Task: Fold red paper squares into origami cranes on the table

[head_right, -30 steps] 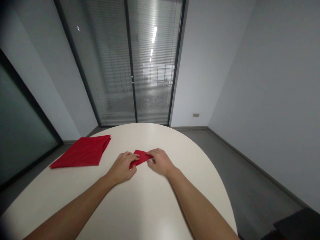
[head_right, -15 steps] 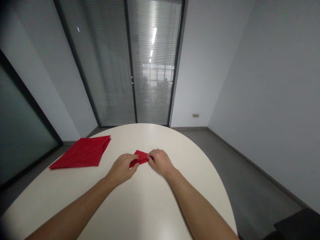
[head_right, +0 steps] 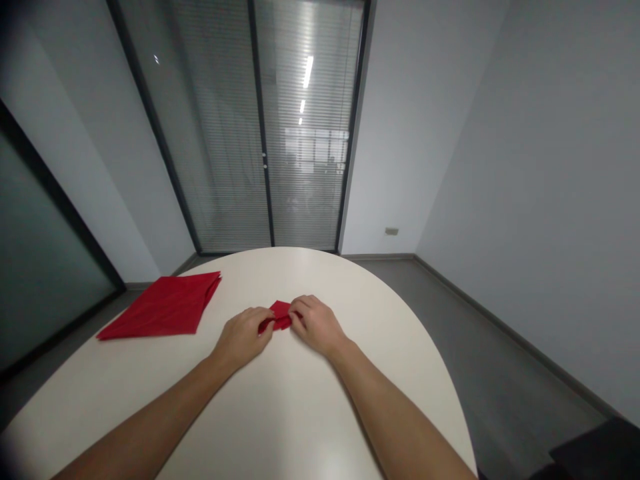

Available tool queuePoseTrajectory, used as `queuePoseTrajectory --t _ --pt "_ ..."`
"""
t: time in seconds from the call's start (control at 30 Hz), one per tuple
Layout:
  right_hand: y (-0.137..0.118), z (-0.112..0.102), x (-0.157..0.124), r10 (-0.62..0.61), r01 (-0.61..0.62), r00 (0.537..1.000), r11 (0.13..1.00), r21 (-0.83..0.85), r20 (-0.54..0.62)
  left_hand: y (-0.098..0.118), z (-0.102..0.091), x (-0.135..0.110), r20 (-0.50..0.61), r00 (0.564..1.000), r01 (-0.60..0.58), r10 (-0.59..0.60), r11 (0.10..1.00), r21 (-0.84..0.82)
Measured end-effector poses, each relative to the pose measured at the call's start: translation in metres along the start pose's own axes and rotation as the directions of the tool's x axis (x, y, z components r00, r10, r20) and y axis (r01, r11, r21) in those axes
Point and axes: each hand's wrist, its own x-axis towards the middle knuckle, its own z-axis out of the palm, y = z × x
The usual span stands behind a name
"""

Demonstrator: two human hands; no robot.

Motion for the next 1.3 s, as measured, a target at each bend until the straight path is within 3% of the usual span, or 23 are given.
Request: queuePoseTrajectory --t 0.23,0.4,0.73,0.9,1.1,1.3 --pt "-0.004 0.005 0.0 0.134 -0.13 0.989 0.99 0.062 -0.06 0.0 -0.002 0.0 -0.058 0.998 0.028 -0.027 0.999 0.018" --pt "-0.008 0.017 -0.001 0.335 -0.302 0.934 0.925 0.231 -0.121 0.001 -0.002 0.001 -0.169 0.985 0.028 -0.019 0.998 0.055" --pt "-0.019 0.014 0.001 0.342 -0.273 0.923 0.905 0.328 -0.177 0.004 -0.006 0.001 -0.189 0.976 0.106 -0.11 0.994 -0.034" --pt "-0.018 0.017 0.001 0.333 -0.252 0.921 0.905 0.342 -0.202 -0.001 -0.003 0.003 -0.22 0.955 0.151 -0.199 0.964 -0.218" --pt "-0.014 0.021 0.001 0.273 -0.175 0.941 0.899 0.403 -0.2 -0.005 0.001 0.009 -0.245 0.881 0.199 -0.405 0.787 -0.584" --pt "-0.013 0.017 0.001 0.227 -0.169 0.956 0.943 0.288 -0.184 -0.011 0.011 0.012 -0.092 0.852 0.215 -0.515 0.504 -0.837"
